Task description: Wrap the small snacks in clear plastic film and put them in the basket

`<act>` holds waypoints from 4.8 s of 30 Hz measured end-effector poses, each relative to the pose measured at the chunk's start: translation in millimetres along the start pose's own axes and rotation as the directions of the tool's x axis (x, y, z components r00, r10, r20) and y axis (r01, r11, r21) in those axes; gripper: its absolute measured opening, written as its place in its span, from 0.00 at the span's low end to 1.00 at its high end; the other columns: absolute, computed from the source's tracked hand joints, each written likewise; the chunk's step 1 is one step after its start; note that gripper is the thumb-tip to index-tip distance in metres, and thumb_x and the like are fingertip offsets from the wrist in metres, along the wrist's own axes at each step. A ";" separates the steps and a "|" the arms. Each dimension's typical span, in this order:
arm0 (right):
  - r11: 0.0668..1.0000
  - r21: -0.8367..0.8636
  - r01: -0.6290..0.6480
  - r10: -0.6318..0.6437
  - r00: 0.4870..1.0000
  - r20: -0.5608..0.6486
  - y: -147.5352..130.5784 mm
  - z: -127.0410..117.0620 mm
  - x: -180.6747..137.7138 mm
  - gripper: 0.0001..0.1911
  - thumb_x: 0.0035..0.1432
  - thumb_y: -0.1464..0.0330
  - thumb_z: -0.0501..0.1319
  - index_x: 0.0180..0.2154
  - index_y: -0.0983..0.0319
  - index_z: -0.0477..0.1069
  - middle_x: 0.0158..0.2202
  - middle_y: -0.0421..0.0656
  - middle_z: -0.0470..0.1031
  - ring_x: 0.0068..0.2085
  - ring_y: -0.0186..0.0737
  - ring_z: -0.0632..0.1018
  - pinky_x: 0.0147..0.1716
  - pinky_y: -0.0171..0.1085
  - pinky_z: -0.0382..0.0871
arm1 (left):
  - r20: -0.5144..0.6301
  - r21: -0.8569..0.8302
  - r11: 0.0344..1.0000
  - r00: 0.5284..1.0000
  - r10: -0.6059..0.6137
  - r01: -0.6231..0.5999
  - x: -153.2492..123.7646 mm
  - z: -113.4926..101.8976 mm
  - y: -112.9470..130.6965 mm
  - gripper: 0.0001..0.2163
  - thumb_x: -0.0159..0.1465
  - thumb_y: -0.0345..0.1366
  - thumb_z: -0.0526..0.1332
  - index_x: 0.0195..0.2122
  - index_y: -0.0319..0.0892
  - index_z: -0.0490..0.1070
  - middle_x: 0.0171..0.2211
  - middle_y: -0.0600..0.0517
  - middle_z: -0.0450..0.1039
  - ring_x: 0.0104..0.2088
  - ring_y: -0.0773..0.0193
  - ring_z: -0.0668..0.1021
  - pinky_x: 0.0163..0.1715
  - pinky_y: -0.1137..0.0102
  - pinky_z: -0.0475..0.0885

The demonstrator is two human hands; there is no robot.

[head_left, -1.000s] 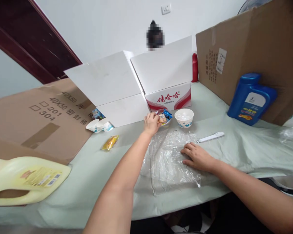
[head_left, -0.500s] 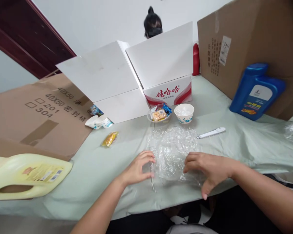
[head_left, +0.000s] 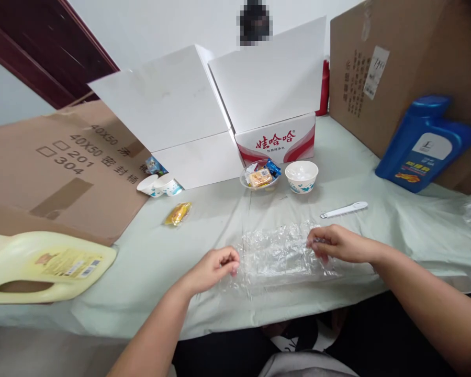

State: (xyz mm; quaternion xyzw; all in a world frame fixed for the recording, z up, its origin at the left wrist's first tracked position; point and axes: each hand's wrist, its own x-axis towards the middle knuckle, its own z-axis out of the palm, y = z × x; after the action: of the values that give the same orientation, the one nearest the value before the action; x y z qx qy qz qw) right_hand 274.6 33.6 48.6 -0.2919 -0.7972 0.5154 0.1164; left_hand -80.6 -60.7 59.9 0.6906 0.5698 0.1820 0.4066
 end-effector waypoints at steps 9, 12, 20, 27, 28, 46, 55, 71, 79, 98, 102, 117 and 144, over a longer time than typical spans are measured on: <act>0.773 -0.553 -0.311 0.062 0.904 -0.423 28.8 7.5 25.8 0.17 0.60 0.67 0.55 0.51 0.61 0.67 0.30 0.42 0.79 0.32 0.43 0.78 0.30 0.36 0.63 | -0.388 0.121 0.992 0.922 0.013 0.037 65.7 8.6 -33.2 0.06 0.55 0.39 0.63 0.32 0.45 0.72 0.22 0.59 0.69 0.21 0.68 0.69 0.24 0.73 0.63; 0.701 -0.609 -0.372 0.107 0.898 -0.426 28.1 10.7 28.9 0.17 0.62 0.67 0.54 0.52 0.62 0.66 0.33 0.45 0.81 0.35 0.46 0.79 0.31 0.37 0.63 | -0.471 0.077 0.997 0.882 0.010 0.030 66.6 14.3 -43.0 0.07 0.54 0.38 0.64 0.34 0.46 0.72 0.22 0.59 0.67 0.22 0.68 0.68 0.25 0.73 0.63; 0.624 -0.671 -0.400 0.131 0.900 -0.415 29.6 14.1 31.9 0.17 0.65 0.66 0.52 0.53 0.65 0.66 0.40 0.51 0.80 0.41 0.51 0.80 0.34 0.40 0.64 | -0.505 -0.106 0.989 0.862 0.035 -0.102 61.5 7.7 -46.1 0.13 0.51 0.38 0.65 0.37 0.41 0.70 0.32 0.53 0.71 0.31 0.67 0.75 0.32 0.73 0.71; 0.609 -0.672 -0.421 0.153 0.894 -0.421 26.0 15.6 31.1 0.17 0.65 0.67 0.52 0.53 0.64 0.66 0.41 0.52 0.80 0.42 0.51 0.80 0.35 0.39 0.65 | -0.655 -0.065 0.996 0.756 0.003 -0.060 68.1 9.7 -60.4 0.10 0.52 0.32 0.62 0.37 0.42 0.71 0.34 0.52 0.71 0.32 0.67 0.75 0.35 0.71 0.72; 0.606 -0.674 -0.423 0.157 0.894 -0.420 25.3 15.8 31.0 0.17 0.65 0.67 0.52 0.53 0.64 0.66 0.41 0.52 0.80 0.42 0.51 0.80 0.35 0.39 0.65 | -0.682 -0.056 0.998 0.731 -0.018 -0.028 69.1 9.1 -63.7 0.10 0.53 0.31 0.62 0.37 0.42 0.71 0.34 0.52 0.71 0.31 0.67 0.74 0.35 0.71 0.71; 0.596 -0.704 -0.386 0.124 0.910 -0.395 30.7 17.1 30.8 0.16 0.66 0.66 0.51 0.51 0.63 0.68 0.44 0.50 0.79 0.43 0.49 0.79 0.36 0.39 0.65 | -0.354 -0.577 0.811 0.924 -0.146 -0.093 63.8 21.2 -30.8 0.16 0.49 0.35 0.66 0.29 0.44 0.56 0.45 0.46 0.77 0.39 0.57 0.81 0.37 0.64 0.74; 0.607 -0.696 -0.384 0.121 0.910 -0.396 33.1 17.2 32.8 0.15 0.65 0.67 0.51 0.50 0.62 0.68 0.43 0.49 0.80 0.43 0.47 0.80 0.36 0.37 0.66 | -0.595 -0.564 0.800 0.773 -0.221 -0.205 77.8 19.4 -48.0 0.17 0.48 0.37 0.68 0.35 0.43 0.62 0.44 0.46 0.75 0.39 0.59 0.81 0.37 0.66 0.74; 0.571 -0.638 -0.517 0.126 0.823 -0.554 30.7 6.7 28.1 0.18 0.65 0.66 0.52 0.54 0.63 0.67 0.41 0.48 0.80 0.40 0.49 0.80 0.34 0.40 0.67 | 0.057 0.612 0.742 0.952 0.302 -0.272 59.8 34.3 -25.4 0.30 0.62 0.50 0.62 0.63 0.46 0.61 0.67 0.44 0.54 0.68 0.47 0.55 0.65 0.49 0.51; 0.719 -0.695 0.003 -0.272 0.921 -0.278 19.2 10.4 18.6 0.26 0.61 0.55 0.58 0.55 0.64 0.69 0.57 0.54 0.70 0.58 0.52 0.69 0.55 0.48 0.64 | -0.041 0.414 0.873 0.953 0.301 -0.258 61.3 34.6 -26.1 0.29 0.57 0.47 0.68 0.59 0.51 0.67 0.66 0.45 0.57 0.67 0.44 0.56 0.66 0.48 0.45; 0.787 -0.603 0.128 -0.113 0.992 0.062 17.5 2.2 9.8 0.30 0.47 0.54 0.69 0.51 0.59 0.74 0.57 0.51 0.69 0.57 0.56 0.68 0.56 0.52 0.60 | -0.591 -0.004 0.986 0.795 -0.136 0.166 38.6 -2.9 -47.1 0.08 0.42 0.38 0.71 0.23 0.44 0.75 0.28 0.53 0.68 0.31 0.60 0.72 0.34 0.68 0.68; 0.789 -0.602 0.120 -0.114 0.992 0.049 18.4 3.2 9.7 0.27 0.48 0.57 0.68 0.51 0.58 0.74 0.57 0.50 0.70 0.57 0.56 0.68 0.56 0.53 0.60 | -0.581 -0.127 0.988 0.801 -0.148 0.090 41.5 -1.3 -44.7 0.06 0.49 0.38 0.66 0.27 0.44 0.72 0.29 0.54 0.71 0.31 0.63 0.73 0.34 0.69 0.68; 0.771 -0.626 0.115 -0.118 0.992 0.036 23.5 4.1 9.4 0.28 0.48 0.58 0.68 0.52 0.59 0.73 0.57 0.50 0.70 0.57 0.55 0.69 0.57 0.52 0.62 | -0.400 -0.330 0.936 0.880 -0.255 0.121 33.2 -15.4 -58.4 0.14 0.46 0.37 0.66 0.32 0.44 0.64 0.23 0.57 0.72 0.18 0.69 0.71 0.21 0.74 0.66; 0.787 -0.582 0.206 -0.156 0.978 0.135 -4.0 -0.5 -2.8 0.10 0.51 0.78 0.55 0.26 0.59 0.70 0.28 0.40 0.73 0.36 0.39 0.72 0.38 0.37 0.64 | -0.063 0.411 0.899 0.980 0.190 -0.148 25.0 -5.2 -32.8 0.08 0.51 0.25 0.57 0.28 0.45 0.71 0.34 0.51 0.72 0.39 0.57 0.73 0.39 0.66 0.69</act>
State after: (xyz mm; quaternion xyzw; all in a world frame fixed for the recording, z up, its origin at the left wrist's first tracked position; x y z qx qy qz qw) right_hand 275.7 31.1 52.6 -0.2151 -0.9463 0.2383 0.0367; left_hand -98.2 -34.8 32.5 0.7964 0.5528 0.1298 0.2081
